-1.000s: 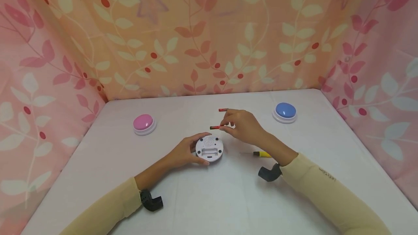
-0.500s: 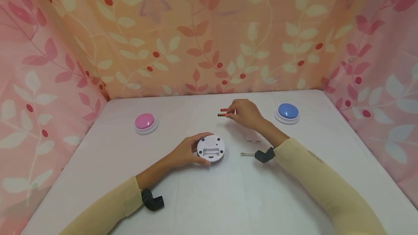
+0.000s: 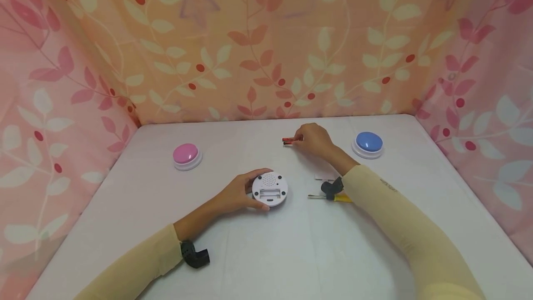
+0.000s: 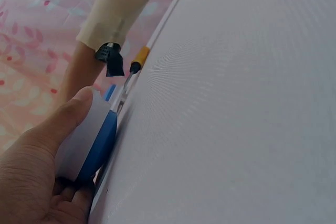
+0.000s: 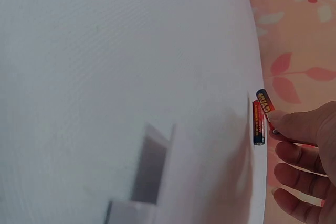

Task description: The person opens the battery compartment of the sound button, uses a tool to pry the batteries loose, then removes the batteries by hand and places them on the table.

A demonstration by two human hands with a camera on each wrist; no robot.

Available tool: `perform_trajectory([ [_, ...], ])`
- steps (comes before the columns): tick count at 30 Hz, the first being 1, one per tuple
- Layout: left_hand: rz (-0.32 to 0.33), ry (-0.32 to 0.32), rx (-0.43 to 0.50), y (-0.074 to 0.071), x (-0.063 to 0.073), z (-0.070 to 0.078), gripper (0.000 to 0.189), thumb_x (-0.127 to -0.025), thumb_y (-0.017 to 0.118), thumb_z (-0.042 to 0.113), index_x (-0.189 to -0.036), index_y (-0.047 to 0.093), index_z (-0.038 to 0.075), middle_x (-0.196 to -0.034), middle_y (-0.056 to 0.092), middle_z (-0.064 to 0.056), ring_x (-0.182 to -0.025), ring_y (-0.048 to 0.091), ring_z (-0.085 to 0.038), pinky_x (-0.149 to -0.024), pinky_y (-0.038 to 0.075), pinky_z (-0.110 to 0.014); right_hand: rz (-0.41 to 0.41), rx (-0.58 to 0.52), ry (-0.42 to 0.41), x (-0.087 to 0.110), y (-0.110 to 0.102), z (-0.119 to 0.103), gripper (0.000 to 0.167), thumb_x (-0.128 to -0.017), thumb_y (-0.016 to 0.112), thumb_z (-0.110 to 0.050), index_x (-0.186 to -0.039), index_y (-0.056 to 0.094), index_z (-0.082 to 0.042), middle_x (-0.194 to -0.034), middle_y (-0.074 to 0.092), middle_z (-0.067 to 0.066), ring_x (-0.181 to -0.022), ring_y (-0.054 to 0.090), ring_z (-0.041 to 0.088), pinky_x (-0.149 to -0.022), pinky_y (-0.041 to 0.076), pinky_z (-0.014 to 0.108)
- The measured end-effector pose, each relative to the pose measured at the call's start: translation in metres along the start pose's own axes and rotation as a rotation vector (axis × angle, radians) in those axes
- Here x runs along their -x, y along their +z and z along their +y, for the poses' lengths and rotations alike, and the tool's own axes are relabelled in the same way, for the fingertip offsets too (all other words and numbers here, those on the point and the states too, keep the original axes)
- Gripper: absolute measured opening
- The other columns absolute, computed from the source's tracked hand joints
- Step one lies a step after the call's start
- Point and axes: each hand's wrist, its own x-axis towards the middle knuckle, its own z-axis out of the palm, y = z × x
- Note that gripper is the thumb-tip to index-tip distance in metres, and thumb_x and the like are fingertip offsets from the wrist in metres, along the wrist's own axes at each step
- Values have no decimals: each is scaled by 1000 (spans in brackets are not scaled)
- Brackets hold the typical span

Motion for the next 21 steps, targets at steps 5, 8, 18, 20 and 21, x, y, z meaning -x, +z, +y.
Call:
perform_trajectory([
  [5, -2, 8, -2, 0, -1, 0, 94, -70, 95, 31, -151, 48, 29, -151, 49, 12, -137, 47, -7, -112, 40, -28, -9, -18, 41, -4, 5, 8, 17, -88, 81, -22, -99, 81, -9, -91, 72, 6, -81, 55, 24, -74, 44, 37],
  [8, -4, -3, -5, 0, -1, 1, 94, -70, 95, 32, -151, 47, 28, -151, 48, 12, -137, 47, -7, -112, 40, -28, -8, -41, 41, -6, 8, 12, 16, -88, 81, -22, -98, 81, -9, -89, 72, 5, -81, 55, 24, -73, 44, 37],
  [18, -6, -13, -18, 1, 1, 4, 93, -71, 95, 35, -151, 47, 32, -151, 49, 12, -136, 48, -7, -113, 40, -29, -26, 0, 45, -9, 12, 17, 14, -88, 82, -20, -98, 81, -10, -89, 73, 4, -83, 57, 24, -74, 47, 38],
  [20, -3, -19, -24, 0, 1, 4, 93, -71, 95, 36, -151, 47, 33, -150, 49, 13, -136, 48, -7, -113, 40, -29, -25, -1, 47, -10, 12, 17, 14, -87, 82, -19, -97, 81, -10, -89, 73, 5, -83, 57, 24, -74, 47, 38],
  [21, -3, -21, -24, 0, 1, 4, 93, -71, 94, 36, -151, 47, 33, -151, 49, 13, -137, 47, -7, -113, 40, -30, -23, -2, 47, -10, 13, 16, 13, -87, 82, -19, -97, 81, -10, -89, 73, 5, -83, 57, 24, -74, 47, 39],
])
